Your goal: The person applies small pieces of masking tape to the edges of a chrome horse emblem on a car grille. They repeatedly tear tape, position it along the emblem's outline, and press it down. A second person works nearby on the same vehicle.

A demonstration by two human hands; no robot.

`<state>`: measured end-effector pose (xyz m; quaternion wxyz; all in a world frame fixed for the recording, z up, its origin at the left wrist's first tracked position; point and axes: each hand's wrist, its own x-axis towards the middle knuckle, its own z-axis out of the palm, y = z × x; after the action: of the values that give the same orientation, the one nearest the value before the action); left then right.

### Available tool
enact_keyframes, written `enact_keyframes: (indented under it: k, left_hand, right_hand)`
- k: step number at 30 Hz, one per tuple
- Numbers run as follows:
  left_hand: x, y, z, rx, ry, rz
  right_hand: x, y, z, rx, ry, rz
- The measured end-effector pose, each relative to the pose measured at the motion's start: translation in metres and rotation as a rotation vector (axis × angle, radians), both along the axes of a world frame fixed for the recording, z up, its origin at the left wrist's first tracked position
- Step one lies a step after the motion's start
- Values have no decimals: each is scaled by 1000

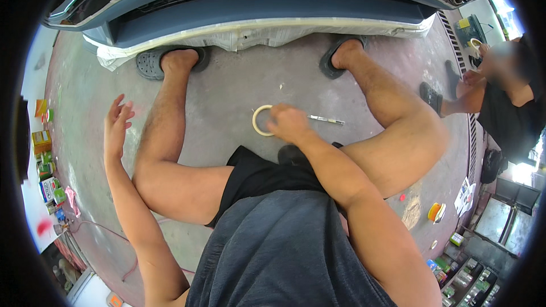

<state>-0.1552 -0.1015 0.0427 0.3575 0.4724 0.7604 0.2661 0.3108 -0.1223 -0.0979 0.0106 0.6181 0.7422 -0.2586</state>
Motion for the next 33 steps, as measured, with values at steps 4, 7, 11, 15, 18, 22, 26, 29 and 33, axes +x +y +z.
enact_keyframes:
  k: [4, 7, 11, 15, 18, 22, 26, 29, 33]
  left_hand:
    - [-5, -24, 20, 255, -227, 243]
    - [-26, -43, 4, 376, -398, 520]
    - [-42, -101, -52, 415, -385, 873]
    - [-33, -222, -144, 452, -156, 1103]
    - [-13, -303, -194, 364, 241, 1196]
    - [29, -384, -213, 236, 596, 988]
    - [73, -398, -200, 148, 673, 920]
    - [50, -449, -235, 88, 750, 1326]
    - [18, -501, -244, -278, 902, 1553]
  right_hand:
    - [71, -1, -6, 62, -276, -312]
    - [97, -20, -13, -131, -506, -301]
    - [100, -16, -33, -228, -628, -177]
    - [87, -6, -8, -191, -424, -379]
    - [80, 13, -15, -44, -37, -460]
    - [29, 18, -7, 148, 257, -185]
    - [-28, -4, 0, -106, 257, -48]
    - [-42, -37, -14, 3, 106, 112]
    - [-49, -32, -18, -27, -24, 213]
